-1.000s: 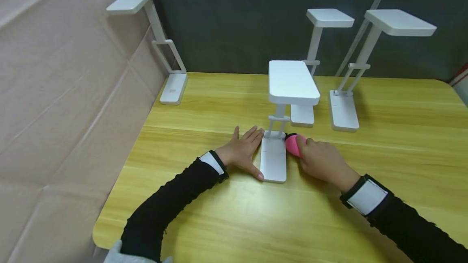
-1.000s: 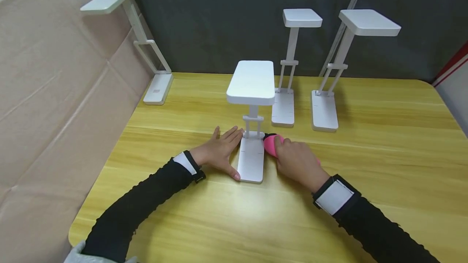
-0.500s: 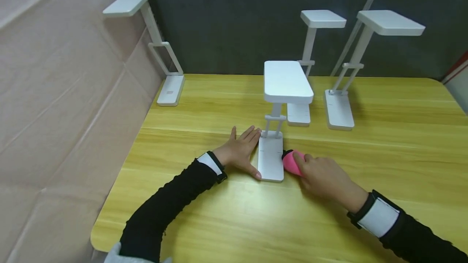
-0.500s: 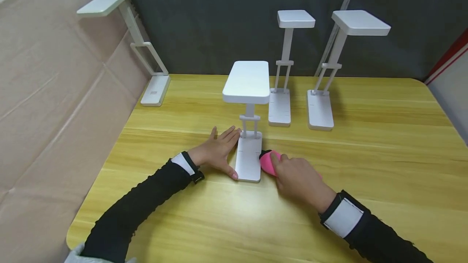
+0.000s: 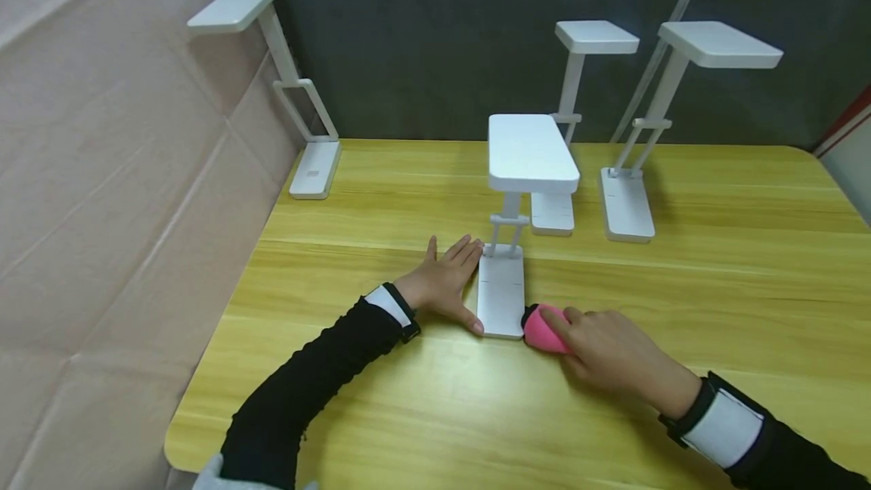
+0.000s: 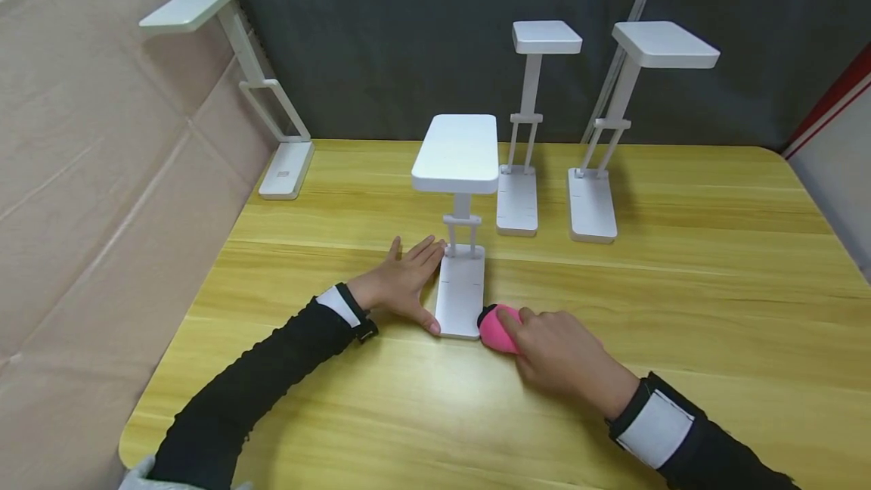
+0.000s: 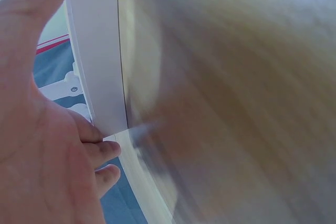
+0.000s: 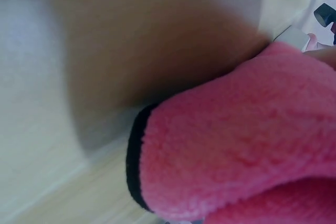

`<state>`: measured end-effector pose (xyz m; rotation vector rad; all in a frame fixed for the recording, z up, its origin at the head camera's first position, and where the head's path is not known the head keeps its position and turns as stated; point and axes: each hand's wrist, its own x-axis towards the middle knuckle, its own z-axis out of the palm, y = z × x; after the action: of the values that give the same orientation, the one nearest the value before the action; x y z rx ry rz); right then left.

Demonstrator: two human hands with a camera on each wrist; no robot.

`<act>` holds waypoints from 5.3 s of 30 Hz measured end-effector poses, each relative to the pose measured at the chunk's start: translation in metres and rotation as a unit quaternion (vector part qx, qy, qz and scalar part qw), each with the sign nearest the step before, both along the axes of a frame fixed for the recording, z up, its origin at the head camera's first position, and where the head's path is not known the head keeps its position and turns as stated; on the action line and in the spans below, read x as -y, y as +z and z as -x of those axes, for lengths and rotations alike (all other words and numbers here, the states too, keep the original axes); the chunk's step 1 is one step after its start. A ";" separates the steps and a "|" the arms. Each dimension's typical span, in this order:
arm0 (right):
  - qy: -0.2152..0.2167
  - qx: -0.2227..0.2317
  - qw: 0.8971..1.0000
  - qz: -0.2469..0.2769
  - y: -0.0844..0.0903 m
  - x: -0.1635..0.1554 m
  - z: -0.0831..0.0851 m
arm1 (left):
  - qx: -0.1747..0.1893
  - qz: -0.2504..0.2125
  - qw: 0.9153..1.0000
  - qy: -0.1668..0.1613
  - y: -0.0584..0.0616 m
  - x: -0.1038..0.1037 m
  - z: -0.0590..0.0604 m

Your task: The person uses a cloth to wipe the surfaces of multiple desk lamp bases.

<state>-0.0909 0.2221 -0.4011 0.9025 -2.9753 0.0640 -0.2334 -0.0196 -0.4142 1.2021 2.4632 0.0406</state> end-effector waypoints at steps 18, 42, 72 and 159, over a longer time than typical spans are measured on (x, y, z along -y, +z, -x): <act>-0.098 0.016 0.995 0.012 0.017 -0.019 0.036 | 0.012 -0.014 1.000 0.005 -0.001 0.004 0.000; -0.067 -0.040 0.996 -0.035 -0.001 0.004 0.037 | 0.000 0.000 1.000 -0.003 0.000 -0.001 -0.001; -0.011 0.078 0.993 0.090 0.020 -0.015 0.058 | 0.005 -0.012 1.000 0.001 -0.005 0.000 0.001; 0.059 0.017 0.997 0.035 0.012 0.040 0.048 | -0.022 -0.010 1.000 -0.014 0.001 0.002 -0.002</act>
<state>-0.1393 0.1820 -0.3894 1.0788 -2.9257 0.1871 -0.2316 -0.0217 -0.4133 1.2573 2.4888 0.0327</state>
